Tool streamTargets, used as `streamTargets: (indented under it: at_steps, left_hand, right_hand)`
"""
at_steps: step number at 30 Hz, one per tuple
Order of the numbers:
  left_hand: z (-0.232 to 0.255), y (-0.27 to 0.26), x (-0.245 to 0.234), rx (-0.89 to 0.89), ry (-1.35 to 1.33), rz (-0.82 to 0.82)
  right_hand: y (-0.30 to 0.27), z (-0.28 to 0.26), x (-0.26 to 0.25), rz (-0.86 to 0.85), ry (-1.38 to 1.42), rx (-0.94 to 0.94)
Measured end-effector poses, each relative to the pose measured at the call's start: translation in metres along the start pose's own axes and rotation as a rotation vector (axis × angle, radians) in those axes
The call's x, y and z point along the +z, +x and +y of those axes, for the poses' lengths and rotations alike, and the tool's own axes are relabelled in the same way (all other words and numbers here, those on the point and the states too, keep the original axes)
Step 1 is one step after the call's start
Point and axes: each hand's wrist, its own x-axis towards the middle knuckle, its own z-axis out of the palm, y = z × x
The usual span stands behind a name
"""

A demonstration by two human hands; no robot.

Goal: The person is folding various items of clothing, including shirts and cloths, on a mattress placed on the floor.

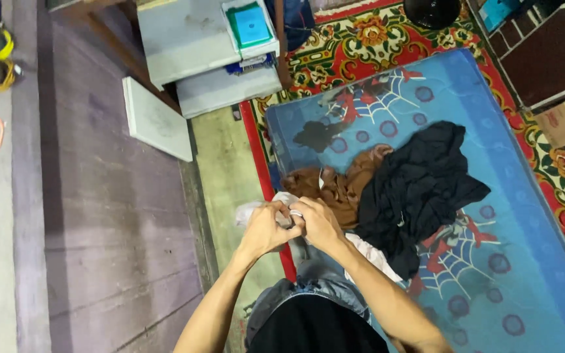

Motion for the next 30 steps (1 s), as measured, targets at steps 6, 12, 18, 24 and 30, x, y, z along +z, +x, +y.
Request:
streamTargets:
  at_steps: [6,12,18,24,30]
  left_hand:
    - [0.026,0.046,-0.049,0.004,-0.103,-0.091]
    - [-0.014,0.103,-0.075,-0.102,-0.162,-0.062]
    - [-0.013,0.145,-0.121,0.041,-0.209,-0.152]
    - [-0.091,0.223,-0.137,0.116,-0.205,-0.223]
    - [-0.172,0.298,-0.16,0.122,-0.089,-0.306]
  right_hand:
    - [0.051,0.023,-0.005,-0.036,0.05,0.054]
    - [0.109,0.045,-0.021,-0.034,0.049,0.081]
    - [0.157,0.067,-0.028,0.047,-0.01,0.135]
    - [0.221,0.08,-0.025,0.194,-0.112,0.112]
    - [0.312,0.073,-0.029,0.39,-0.079,0.07]
